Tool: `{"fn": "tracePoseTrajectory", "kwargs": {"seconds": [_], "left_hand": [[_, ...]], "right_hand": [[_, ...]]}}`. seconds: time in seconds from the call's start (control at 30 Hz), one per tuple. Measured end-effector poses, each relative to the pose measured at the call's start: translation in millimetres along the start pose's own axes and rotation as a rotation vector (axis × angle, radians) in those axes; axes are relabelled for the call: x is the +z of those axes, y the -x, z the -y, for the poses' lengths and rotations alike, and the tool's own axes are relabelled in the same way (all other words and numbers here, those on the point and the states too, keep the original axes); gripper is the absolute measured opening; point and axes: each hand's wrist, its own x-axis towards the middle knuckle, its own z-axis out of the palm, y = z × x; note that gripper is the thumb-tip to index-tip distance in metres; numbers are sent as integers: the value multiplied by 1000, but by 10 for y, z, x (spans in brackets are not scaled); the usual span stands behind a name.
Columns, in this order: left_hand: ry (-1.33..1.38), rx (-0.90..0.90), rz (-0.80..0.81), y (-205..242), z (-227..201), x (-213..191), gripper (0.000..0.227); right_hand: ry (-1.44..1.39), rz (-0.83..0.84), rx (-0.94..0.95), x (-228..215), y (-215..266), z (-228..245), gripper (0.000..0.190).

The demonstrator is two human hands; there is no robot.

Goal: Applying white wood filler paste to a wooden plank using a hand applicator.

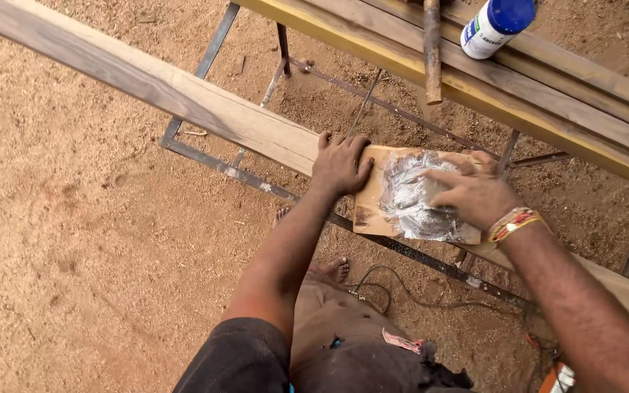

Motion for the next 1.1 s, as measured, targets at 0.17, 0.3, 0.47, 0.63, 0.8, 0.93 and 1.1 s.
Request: {"fn": "tracePoseTrajectory", "kwargs": {"seconds": [0.17,0.3,0.47,0.63,0.8,0.93,1.1], "left_hand": [[30,1,20,24,-13,-57,51],[18,41,-42,8,25,4,52],[39,34,-16,8,19,-31,51],[55,34,51,-13,1,-91,51],[81,36,126,-35,3,-185,54],[104,53,130,-35,57,-172,57],[127,77,206,-60,63,-271,60]], "right_hand": [[-190,-419,342,904,133,281,43],[-257,-429,521,1291,242,959,45],[-352,-207,690,697,326,954,42],[-473,-430,741,953,-130,933,32],[-388,-343,654,234,-51,897,36],[-523,125,832,252,-73,421,34],[-706,-100,905,517,-153,274,33]]}}
